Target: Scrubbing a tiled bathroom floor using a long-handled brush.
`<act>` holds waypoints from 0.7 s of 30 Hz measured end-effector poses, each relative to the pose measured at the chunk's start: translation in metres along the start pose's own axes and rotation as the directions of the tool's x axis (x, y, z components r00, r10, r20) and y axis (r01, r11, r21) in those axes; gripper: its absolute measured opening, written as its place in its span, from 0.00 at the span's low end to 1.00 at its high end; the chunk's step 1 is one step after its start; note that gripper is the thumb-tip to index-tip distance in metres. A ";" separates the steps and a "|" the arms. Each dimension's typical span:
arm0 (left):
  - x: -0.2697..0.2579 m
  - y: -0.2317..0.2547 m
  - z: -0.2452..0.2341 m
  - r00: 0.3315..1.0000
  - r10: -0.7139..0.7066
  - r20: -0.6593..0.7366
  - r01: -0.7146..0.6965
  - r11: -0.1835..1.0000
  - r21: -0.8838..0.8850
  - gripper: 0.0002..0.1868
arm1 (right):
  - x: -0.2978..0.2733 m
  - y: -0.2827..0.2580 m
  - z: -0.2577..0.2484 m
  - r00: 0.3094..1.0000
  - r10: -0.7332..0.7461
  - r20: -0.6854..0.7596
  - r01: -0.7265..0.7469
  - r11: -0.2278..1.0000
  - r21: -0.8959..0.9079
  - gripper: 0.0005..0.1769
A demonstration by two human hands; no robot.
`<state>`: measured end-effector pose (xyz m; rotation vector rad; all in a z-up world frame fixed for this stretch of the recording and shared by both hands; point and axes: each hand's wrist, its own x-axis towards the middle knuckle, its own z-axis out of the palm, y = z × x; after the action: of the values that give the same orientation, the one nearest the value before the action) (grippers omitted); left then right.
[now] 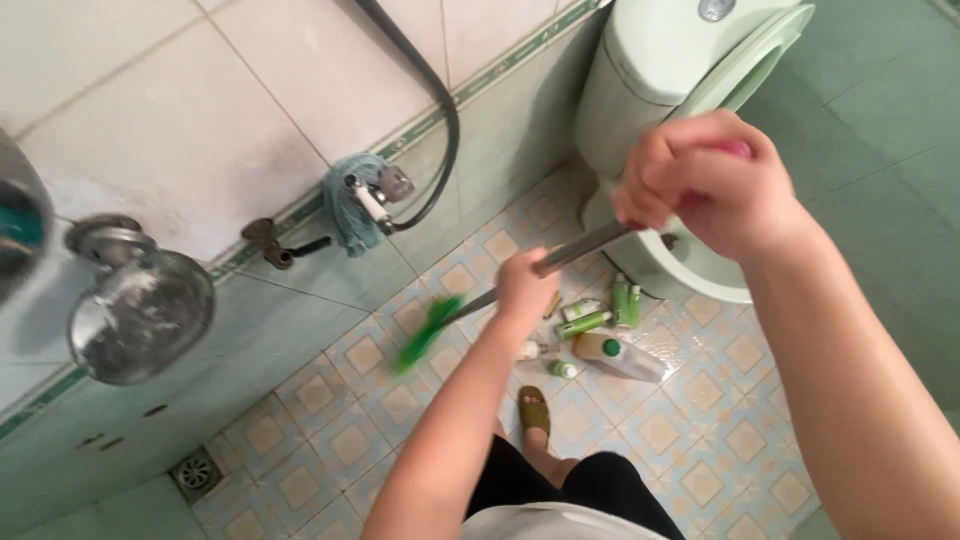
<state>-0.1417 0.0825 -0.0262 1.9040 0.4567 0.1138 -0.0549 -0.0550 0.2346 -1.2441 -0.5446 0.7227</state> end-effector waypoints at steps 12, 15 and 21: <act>-0.017 0.081 0.125 0.959 0.049 0.279 0.005 0.982 -0.191 0.10 | -0.095 -0.021 -0.051 0.999 0.005 0.054 0.028 0.792 -0.610 0.07; -0.036 0.071 0.110 0.963 0.036 0.268 -0.009 0.995 -0.101 0.11 | -0.103 -0.001 -0.070 0.995 -0.070 0.070 0.090 0.930 -0.357 0.07; -0.066 -0.008 0.021 0.998 -0.003 0.062 0.001 0.999 0.042 0.11 | -0.071 0.046 -0.004 0.977 -0.083 0.197 0.103 0.991 -0.091 0.12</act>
<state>-0.1984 0.0421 -0.0329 1.9428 0.4217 0.0437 -0.1079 -0.1034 0.1904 -1.2401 -0.8021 0.7480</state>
